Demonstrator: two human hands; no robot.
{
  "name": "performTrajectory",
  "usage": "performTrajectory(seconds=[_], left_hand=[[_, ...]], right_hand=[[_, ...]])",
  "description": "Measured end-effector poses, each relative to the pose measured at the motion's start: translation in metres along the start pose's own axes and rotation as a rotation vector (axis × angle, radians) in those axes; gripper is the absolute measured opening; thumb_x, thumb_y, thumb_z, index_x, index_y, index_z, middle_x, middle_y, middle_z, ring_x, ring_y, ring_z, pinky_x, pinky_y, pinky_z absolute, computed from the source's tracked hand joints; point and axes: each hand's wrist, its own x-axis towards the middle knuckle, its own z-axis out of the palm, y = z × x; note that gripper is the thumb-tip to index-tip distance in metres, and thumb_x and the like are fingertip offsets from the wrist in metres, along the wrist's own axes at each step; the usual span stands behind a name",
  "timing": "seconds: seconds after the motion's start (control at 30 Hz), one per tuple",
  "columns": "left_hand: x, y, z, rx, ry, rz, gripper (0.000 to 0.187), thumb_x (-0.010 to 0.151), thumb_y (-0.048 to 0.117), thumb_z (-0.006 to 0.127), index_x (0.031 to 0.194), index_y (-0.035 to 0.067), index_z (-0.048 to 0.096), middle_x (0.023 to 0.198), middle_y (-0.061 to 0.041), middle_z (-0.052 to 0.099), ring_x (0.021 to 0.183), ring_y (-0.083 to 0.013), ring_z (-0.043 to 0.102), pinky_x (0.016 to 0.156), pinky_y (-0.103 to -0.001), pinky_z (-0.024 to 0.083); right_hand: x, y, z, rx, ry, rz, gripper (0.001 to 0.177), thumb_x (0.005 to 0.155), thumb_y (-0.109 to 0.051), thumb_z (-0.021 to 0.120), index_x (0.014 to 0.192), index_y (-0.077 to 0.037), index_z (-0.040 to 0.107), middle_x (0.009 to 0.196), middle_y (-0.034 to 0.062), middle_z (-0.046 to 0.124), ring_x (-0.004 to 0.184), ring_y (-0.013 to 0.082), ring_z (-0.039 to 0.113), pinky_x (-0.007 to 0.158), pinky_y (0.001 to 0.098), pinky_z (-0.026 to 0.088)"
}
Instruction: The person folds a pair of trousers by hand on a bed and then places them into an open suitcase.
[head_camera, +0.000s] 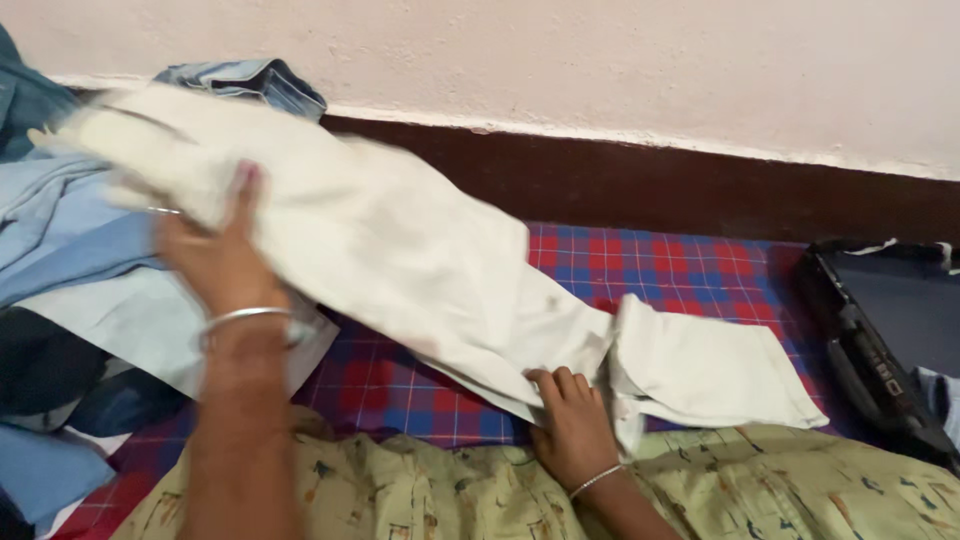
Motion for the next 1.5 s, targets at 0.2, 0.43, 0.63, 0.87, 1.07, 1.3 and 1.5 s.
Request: performTrajectory(seconds=[0.2, 0.43, 0.63, 0.87, 1.07, 1.3, 1.5], left_hand=[[0.055, -0.034, -0.079, -0.035, 0.331, -0.121, 0.086, 0.081, 0.016, 0.089, 0.139, -0.007, 0.03, 0.14, -0.029, 0.042, 0.125, -0.0359, 0.053, 0.109, -0.041, 0.051], [0.022, -0.11, -0.06, 1.162, 0.004, -0.322, 0.139, 0.076, 0.061, 0.092, 0.169, 0.009, 0.003, 0.164, -0.046, -0.009, 0.154, -0.0579, -0.011, 0.118, -0.076, 0.005], [-0.079, -0.131, 0.004, 1.56, -1.047, -0.646, 0.114, 0.065, 0.075, 0.082, 0.159, 0.047, 0.025, 0.174, -0.012, -0.003, 0.156, -0.0468, -0.016, 0.111, -0.085, 0.007], [-0.092, -0.138, -0.013, 1.682, -1.075, -0.562, 0.108, 0.071, 0.07, 0.08, 0.16, 0.05, 0.022, 0.174, -0.006, -0.01, 0.158, -0.0414, -0.018, 0.111, -0.084, 0.007], [-0.13, -0.142, 0.002, 1.749, -1.414, -0.303, 0.124, 0.069, 0.081, 0.078, 0.161, 0.045, 0.002, 0.172, -0.01, -0.023, 0.157, -0.0378, -0.019, 0.114, -0.08, 0.009], [-0.155, -0.117, 0.015, 1.684, -1.705, -0.541, 0.13, 0.07, 0.076, 0.079, 0.159, 0.055, -0.013, 0.17, -0.003, -0.031, 0.158, -0.037, -0.023, 0.113, -0.08, 0.021], [-0.168, -0.112, 0.027, 1.699, -1.628, -0.54, 0.113, 0.072, 0.089, 0.058, 0.16, 0.056, -0.005, 0.171, -0.001, -0.027, 0.158, -0.0367, -0.024, 0.113, -0.082, 0.005]], right_hand=[[0.029, -0.017, 0.046, -0.145, -0.007, -0.11, 0.079, 0.071, 0.005, 0.069, 0.143, -0.022, 0.052, 0.126, 0.0114, 0.053, 0.112, 0.0289, 0.053, 0.101, 0.0511, 0.04], [0.048, -0.031, -0.001, 0.27, -0.45, -0.021, 0.058, 0.086, -0.02, 0.071, 0.141, -0.02, 0.052, 0.129, 0.014, 0.054, 0.12, 0.0297, 0.056, 0.099, 0.0393, 0.047], [0.054, 0.05, -0.013, 0.359, -0.033, 0.141, 0.022, 0.089, -0.021, 0.07, 0.101, -0.005, 0.076, 0.094, 0.0122, 0.078, 0.083, 0.0256, 0.075, 0.078, 0.0363, 0.059], [0.029, 0.273, -0.031, -0.226, -0.264, 0.556, 0.06, 0.08, -0.037, 0.078, 0.136, -0.024, 0.061, 0.141, 0.0136, 0.053, 0.135, 0.0357, 0.048, 0.109, 0.0517, 0.044], [0.036, 0.39, -0.011, -0.302, -0.365, 0.848, 0.124, 0.058, -0.08, 0.087, 0.156, -0.025, 0.036, 0.153, 0.0317, 0.033, 0.142, 0.0541, 0.035, 0.109, 0.059, 0.044], [0.038, 0.432, -0.019, -0.249, -0.337, 0.913, 0.144, 0.05, -0.075, 0.096, 0.162, -0.021, 0.023, 0.147, 0.035, 0.044, 0.136, 0.051, 0.045, 0.109, 0.0562, 0.044], [0.015, 0.458, -0.053, -0.173, -0.207, 0.813, 0.079, 0.076, -0.026, 0.082, 0.148, -0.025, 0.051, 0.126, 0.0247, 0.073, 0.117, 0.0426, 0.071, 0.103, 0.0494, 0.055]])
